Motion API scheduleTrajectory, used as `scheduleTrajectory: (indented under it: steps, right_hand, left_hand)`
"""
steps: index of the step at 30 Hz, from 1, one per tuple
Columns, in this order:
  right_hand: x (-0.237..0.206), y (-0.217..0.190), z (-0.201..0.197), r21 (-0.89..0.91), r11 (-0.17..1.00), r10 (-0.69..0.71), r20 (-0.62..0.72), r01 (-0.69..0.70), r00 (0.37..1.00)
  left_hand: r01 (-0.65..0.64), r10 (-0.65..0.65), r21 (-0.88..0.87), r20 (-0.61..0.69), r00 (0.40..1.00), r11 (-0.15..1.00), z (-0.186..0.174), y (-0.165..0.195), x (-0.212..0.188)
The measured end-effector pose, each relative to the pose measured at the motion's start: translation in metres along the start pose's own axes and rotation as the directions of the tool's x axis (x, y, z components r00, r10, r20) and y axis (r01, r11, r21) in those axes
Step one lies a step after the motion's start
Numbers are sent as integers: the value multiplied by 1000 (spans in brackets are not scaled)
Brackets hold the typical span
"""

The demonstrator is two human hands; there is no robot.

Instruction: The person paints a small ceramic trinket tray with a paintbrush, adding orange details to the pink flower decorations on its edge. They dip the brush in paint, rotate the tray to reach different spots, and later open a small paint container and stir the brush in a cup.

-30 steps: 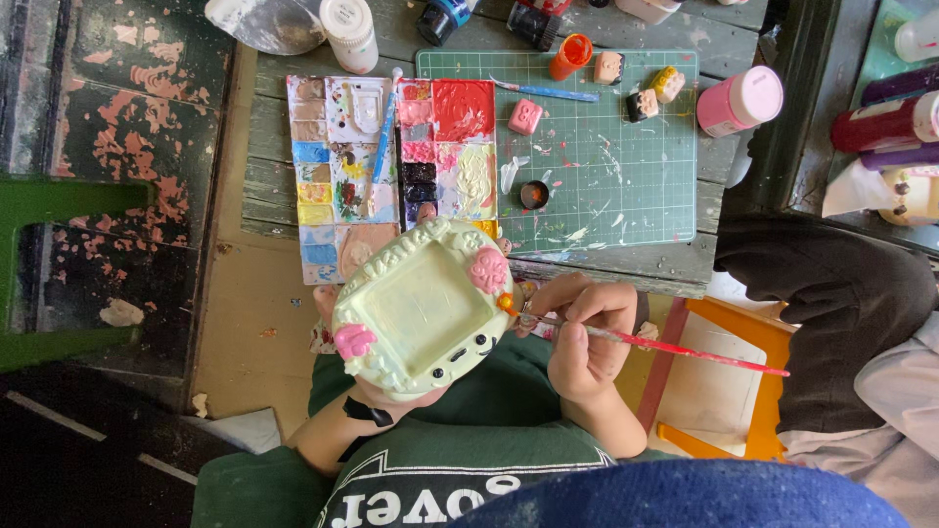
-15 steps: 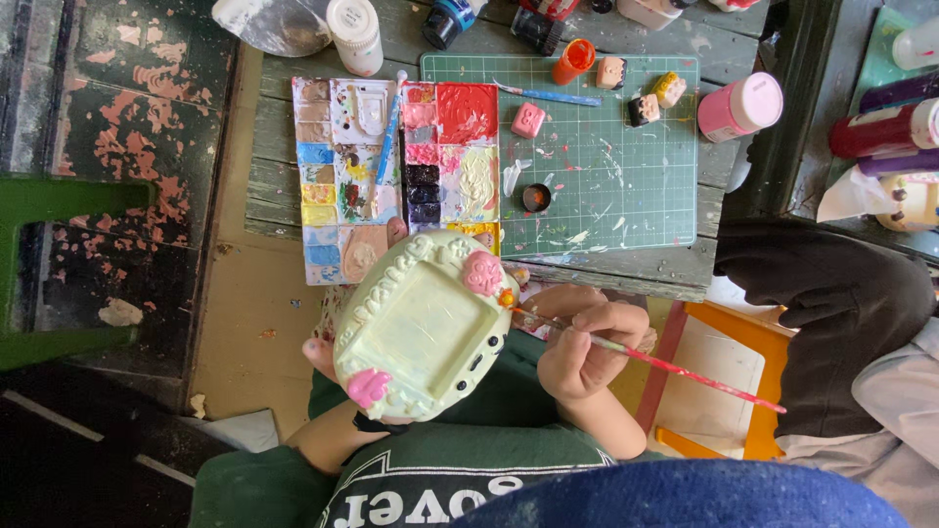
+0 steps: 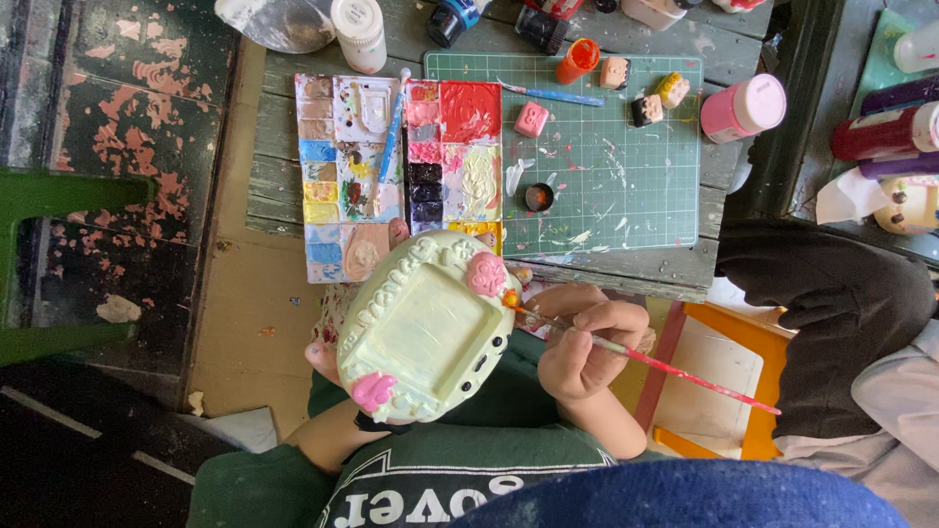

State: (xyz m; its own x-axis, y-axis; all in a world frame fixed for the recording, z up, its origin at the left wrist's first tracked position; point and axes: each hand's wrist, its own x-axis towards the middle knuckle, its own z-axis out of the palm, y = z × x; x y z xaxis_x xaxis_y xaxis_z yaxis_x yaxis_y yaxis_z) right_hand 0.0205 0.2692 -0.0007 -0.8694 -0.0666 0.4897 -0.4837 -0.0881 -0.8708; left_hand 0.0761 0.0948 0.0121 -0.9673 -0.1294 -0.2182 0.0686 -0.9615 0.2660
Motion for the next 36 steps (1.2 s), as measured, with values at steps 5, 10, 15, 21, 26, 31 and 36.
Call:
scheduleTrajectory:
  steps: [5, 10, 15, 21, 26, 31, 36]
  right_hand:
    - [0, 0, -1, -2, 1000, 10, 12, -10, 1000]
    - [1, -2, 0, -20, 1000, 16, 9, -15, 1000]
    - [4, -3, 1, -43, 999, 8, 0, -8, 1000]
    - [5, -6, 2, 34, 998, 51, 6, -51, 999]
    - [3, -2, 0, 9, 1000, 25, -15, -25, 1000]
    - [0, 1, -2, 2, 1000, 1, 20, -1, 1000]
    - [0, 1, -1, -25, 1000, -8, 19, 8, 1000]
  left_hand:
    - [-39, 80, -244, 161, 984, 969, -6, -12, 0]
    - [-44, 54, -130, 73, 996, 991, -3, -7, 0]
    - [40, -36, -64, 54, 998, 997, 8, 1, 1]
    - [47, -47, 6, 40, 998, 999, 8, 6, 3]
    - [38, -39, 19, 21, 999, 999, 3, 3, 1]
    - [-27, 34, -113, 61, 998, 993, -2, -5, 0]
    - [-82, 104, -192, 103, 989, 978, -5, -14, -1]
